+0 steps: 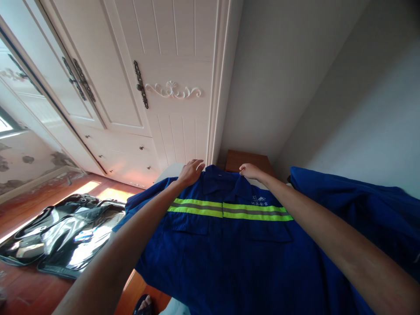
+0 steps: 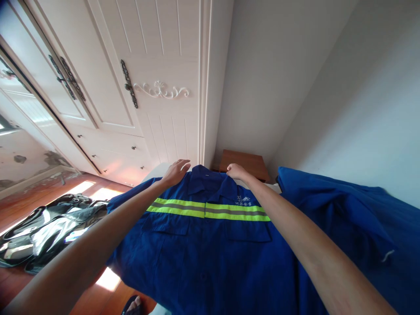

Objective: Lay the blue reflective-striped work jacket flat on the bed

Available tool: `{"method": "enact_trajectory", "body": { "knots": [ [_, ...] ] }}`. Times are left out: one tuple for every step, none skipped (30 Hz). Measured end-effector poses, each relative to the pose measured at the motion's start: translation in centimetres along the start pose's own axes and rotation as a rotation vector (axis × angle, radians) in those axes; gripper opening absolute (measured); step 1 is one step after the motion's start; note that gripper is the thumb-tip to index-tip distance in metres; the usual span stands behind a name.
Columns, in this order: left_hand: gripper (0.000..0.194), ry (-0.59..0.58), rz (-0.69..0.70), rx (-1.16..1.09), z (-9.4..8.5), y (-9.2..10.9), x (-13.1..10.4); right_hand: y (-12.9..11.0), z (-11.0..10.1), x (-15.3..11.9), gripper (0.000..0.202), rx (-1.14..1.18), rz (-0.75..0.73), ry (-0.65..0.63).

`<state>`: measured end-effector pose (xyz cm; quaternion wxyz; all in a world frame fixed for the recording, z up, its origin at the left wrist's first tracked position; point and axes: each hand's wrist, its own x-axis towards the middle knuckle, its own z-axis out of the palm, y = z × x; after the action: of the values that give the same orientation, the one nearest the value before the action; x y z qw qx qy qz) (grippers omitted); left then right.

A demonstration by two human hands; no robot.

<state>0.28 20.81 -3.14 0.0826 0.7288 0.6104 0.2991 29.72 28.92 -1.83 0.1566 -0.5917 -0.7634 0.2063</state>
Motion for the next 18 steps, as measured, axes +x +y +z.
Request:
{"method": "enact_trajectory", "body": {
  "knots": [
    [0.049, -0.020, 0.051, 0.023, 0.2, 0.5, 0.2, 0.6, -0.6, -0.6, 0.010, -0.012, 0.012, -0.025],
    [0.049, -0.055, 0.100, 0.053, 0.4, 1.0, 0.4, 1.2, -1.1, -1.2, 0.007, -0.021, 0.019, -0.046],
    [0.050, -0.105, 0.134, 0.091, 0.8, 1.5, 0.5, 1.6, -1.4, -1.8, 0.010, -0.027, 0.024, -0.062],
    [0.051, -0.164, 0.148, 0.133, 1.2, 1.9, 0.7, 1.8, -1.5, -2.4, 0.015, -0.031, 0.027, -0.073],
    [0.052, -0.223, 0.143, 0.170, 1.6, 2.2, 0.7, 2.0, -1.4, -2.9, 0.020, -0.033, 0.029, -0.081],
    [0.053, -0.278, 0.133, 0.200, 2.1, 2.5, 0.6, 2.2, -1.1, -3.4, 0.024, -0.034, 0.030, -0.084],
    [0.055, -0.318, 0.120, 0.224, 2.6, 2.6, 0.5, 2.3, -0.7, -3.7, 0.025, -0.035, 0.032, -0.083],
    [0.058, -0.343, 0.107, 0.244, 3.0, 2.7, 0.2, 2.4, -0.3, -4.0, 0.026, -0.036, 0.034, -0.077],
    [0.061, -0.355, 0.097, 0.261, 3.4, 2.7, -0.2, 2.6, 0.1, -4.3, 0.026, -0.038, 0.036, -0.065],
    [0.064, -0.358, 0.091, 0.276, 3.8, 2.6, -0.5, 2.7, 0.6, -4.5, 0.027, -0.043, 0.041, -0.048],
    [0.067, -0.358, 0.083, 0.295, 4.0, 2.5, -0.9, 2.8, 0.9, -4.7, 0.029, -0.052, 0.049, -0.030],
    [0.069, -0.358, 0.075, 0.311, 4.1, 2.4, -1.2, 2.9, 1.2, -4.9, 0.029, -0.065, 0.058, -0.010],
    [0.072, -0.363, 0.068, 0.322, 4.2, 2.3, -1.4, 3.0, 1.4, -5.1, 0.030, -0.083, 0.068, 0.011],
    [0.074, -0.375, 0.062, 0.325, 4.2, 2.2, -1.6, 3.0, 1.5, -5.3, 0.030, -0.105, 0.072, 0.034],
    [0.076, -0.392, 0.057, 0.321, 4.1, 2.2, -1.6, 2.8, 1.6, -5.5, 0.031, -0.129, 0.069, 0.058],
    [0.077, -0.408, 0.052, 0.317, 4.0, 2.2, -1.6, 2.6, 1.6, -5.6, 0.031, -0.152, 0.054, 0.081],
    [0.079, -0.408, 0.049, 0.315, 3.9, 2.3, -1.6, 2.4, 1.6, -5.8, 0.033, -0.171, 0.027, 0.100],
    [0.079, -0.387, 0.055, 0.319, 3.8, 2.5, -1.5, 2.1, 1.6, -5.9, 0.035, -0.183, -0.011, 0.113]
  ]
}}
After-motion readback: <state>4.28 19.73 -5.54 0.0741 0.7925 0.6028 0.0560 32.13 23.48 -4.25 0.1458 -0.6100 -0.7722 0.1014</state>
